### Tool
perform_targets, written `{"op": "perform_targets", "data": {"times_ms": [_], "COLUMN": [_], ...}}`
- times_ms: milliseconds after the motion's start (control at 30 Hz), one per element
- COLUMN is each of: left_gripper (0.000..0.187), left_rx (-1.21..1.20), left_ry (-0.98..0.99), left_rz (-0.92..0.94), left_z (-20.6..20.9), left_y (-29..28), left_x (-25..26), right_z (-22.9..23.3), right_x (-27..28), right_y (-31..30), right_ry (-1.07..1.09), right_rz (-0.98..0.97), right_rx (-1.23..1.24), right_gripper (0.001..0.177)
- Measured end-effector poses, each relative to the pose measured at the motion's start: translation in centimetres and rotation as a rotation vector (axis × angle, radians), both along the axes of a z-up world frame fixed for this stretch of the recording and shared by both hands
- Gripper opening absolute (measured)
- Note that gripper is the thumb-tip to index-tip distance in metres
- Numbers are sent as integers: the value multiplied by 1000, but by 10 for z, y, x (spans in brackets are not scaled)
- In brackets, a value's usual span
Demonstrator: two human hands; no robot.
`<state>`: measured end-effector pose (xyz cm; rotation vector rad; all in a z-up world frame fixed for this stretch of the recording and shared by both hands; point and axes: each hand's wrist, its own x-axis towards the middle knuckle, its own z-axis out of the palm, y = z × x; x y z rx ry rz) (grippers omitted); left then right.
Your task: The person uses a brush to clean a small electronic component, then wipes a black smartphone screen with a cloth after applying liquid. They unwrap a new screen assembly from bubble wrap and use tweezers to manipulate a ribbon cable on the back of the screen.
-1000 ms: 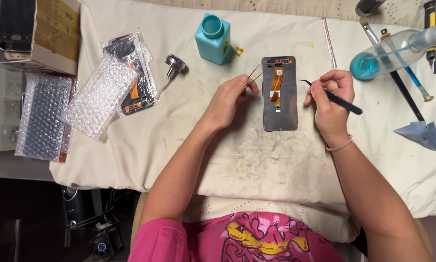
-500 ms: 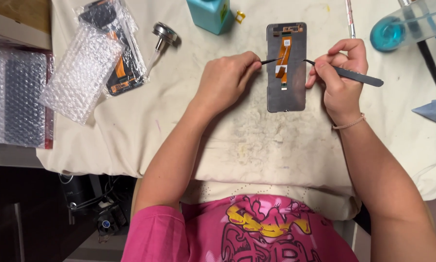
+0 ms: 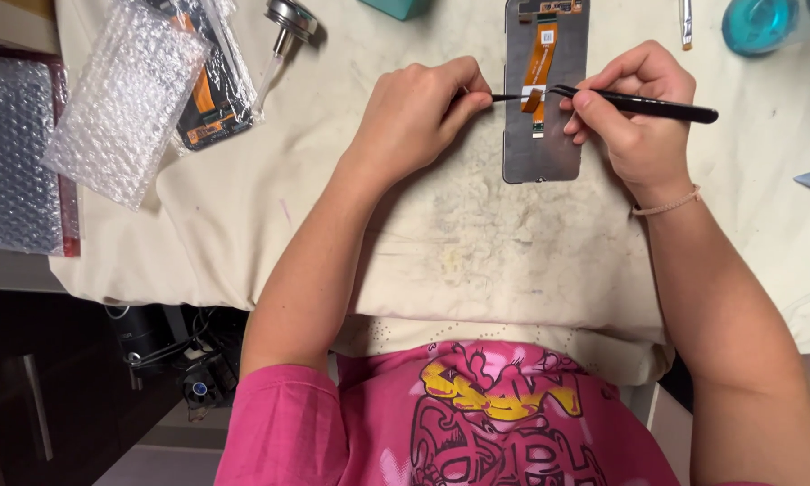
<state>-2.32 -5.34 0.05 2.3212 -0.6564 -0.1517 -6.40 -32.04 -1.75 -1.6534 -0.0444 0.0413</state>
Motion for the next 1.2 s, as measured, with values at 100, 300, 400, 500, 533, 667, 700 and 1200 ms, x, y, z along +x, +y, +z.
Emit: {"op": "perform_targets", "data": {"times_ms": [100,300,400,500,533,667,700,1200], "left_gripper": [13,14,13,13,13,11,10,11], "left_rx": [19,27,17,-1,-1,-15,-13,-49], "left_ry": [20,21,37,49,52,-1,-43,-107], "left_rz": [7,15,8,1,0,-63,-101,-99], "left_z": [-1,-2,1,1,2,2,1,-8], "left_y": [0,-3,0,2,3,6,7,-1], "left_x": [3,5,7,10,10,12,13,17], "right_z": [6,3,1,1,0,-1,-1,0], "right_x": [-1,0,0,0,0,1,1,0], "right_y": [3,0,-1,-2,-2,-4,-5,-5], "right_ry": [26,-3,13,16,19,16,3,16], "right_rz": [7,32,32,37,36,38,50,58], "right_rx": [-41,-25,-12,-7,-7,26,26,0], "right_gripper": [20,22,22,22,22,24,24,22]}}
